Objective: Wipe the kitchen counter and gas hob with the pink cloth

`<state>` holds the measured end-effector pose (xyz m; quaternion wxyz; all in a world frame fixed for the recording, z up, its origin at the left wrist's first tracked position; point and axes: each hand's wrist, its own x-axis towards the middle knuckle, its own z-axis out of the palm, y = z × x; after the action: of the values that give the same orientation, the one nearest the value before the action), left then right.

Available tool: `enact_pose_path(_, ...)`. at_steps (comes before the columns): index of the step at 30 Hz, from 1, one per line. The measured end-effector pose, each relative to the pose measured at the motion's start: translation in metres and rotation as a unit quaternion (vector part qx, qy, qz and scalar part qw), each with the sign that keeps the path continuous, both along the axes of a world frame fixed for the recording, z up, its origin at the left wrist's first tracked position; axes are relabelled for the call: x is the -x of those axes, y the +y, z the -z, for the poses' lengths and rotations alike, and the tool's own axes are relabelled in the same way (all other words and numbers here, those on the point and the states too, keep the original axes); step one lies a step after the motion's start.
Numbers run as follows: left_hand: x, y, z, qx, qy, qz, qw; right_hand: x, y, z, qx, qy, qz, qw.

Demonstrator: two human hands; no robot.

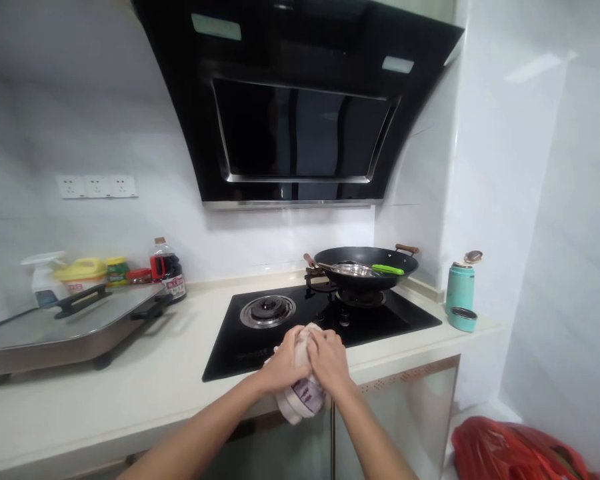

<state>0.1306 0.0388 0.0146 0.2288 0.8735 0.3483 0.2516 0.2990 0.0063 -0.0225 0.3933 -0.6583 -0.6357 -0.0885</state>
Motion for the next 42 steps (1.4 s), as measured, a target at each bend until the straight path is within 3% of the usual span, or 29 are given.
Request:
enact_pose_path(3, 0.025, 0.01, -0.008, -0.025, -0.005, -0.005, 1.0, 0.02, 0.008, -0.013, 0.093, -0.059, 0.037, 0.993)
enact_pose_path(7, 0.064, 0.026, -0.012, -0.025, 0.017, -0.073, 0.997, 0.025, 0.014, -0.023, 0.172, -0.063, 0.062, 0.981)
enact_pose_path(13, 0.107, 0.052, -0.007, 0.012, -0.044, -0.095, 0.994, -0.023, 0.013, -0.016, 0.196, -0.057, 0.078, 0.976)
enact_pose_path(17, 0.105, 0.064, -0.011, 0.008, -0.034, -0.085, 0.996, -0.087, 0.01, -0.015, 0.228, -0.061, 0.125, 0.964)
enact_pose_path(20, 0.093, 0.071, -0.008, -0.023, -0.008, -0.116, 0.993, -0.128, 0.014, -0.019, 0.247, -0.06, 0.172, 0.952)
enact_pose_path(22, 0.085, 0.073, -0.003, -0.064, 0.015, -0.136, 0.989, -0.146, 0.025, -0.024, 0.255, -0.054, 0.189, 0.947)
enact_pose_path(25, 0.08, 0.074, 0.005, -0.11, 0.031, -0.115, 0.987, -0.161, 0.049, -0.03, 0.259, -0.032, 0.194, 0.946)
enact_pose_path(31, 0.081, 0.069, 0.011, -0.172, 0.068, -0.073, 0.98, -0.17, 0.099, -0.044, 0.253, 0.025, 0.11, 0.961)
enact_pose_path(37, 0.079, 0.068, 0.016, -0.202, 0.07, -0.07, 0.974, -0.153, 0.143, -0.057, 0.29, 0.075, 0.002, 0.954)
enact_pose_path(42, 0.08, 0.071, 0.018, -0.198, 0.057, -0.062, 0.977, -0.143, 0.151, -0.061, 0.295, 0.053, -0.082, 0.951)
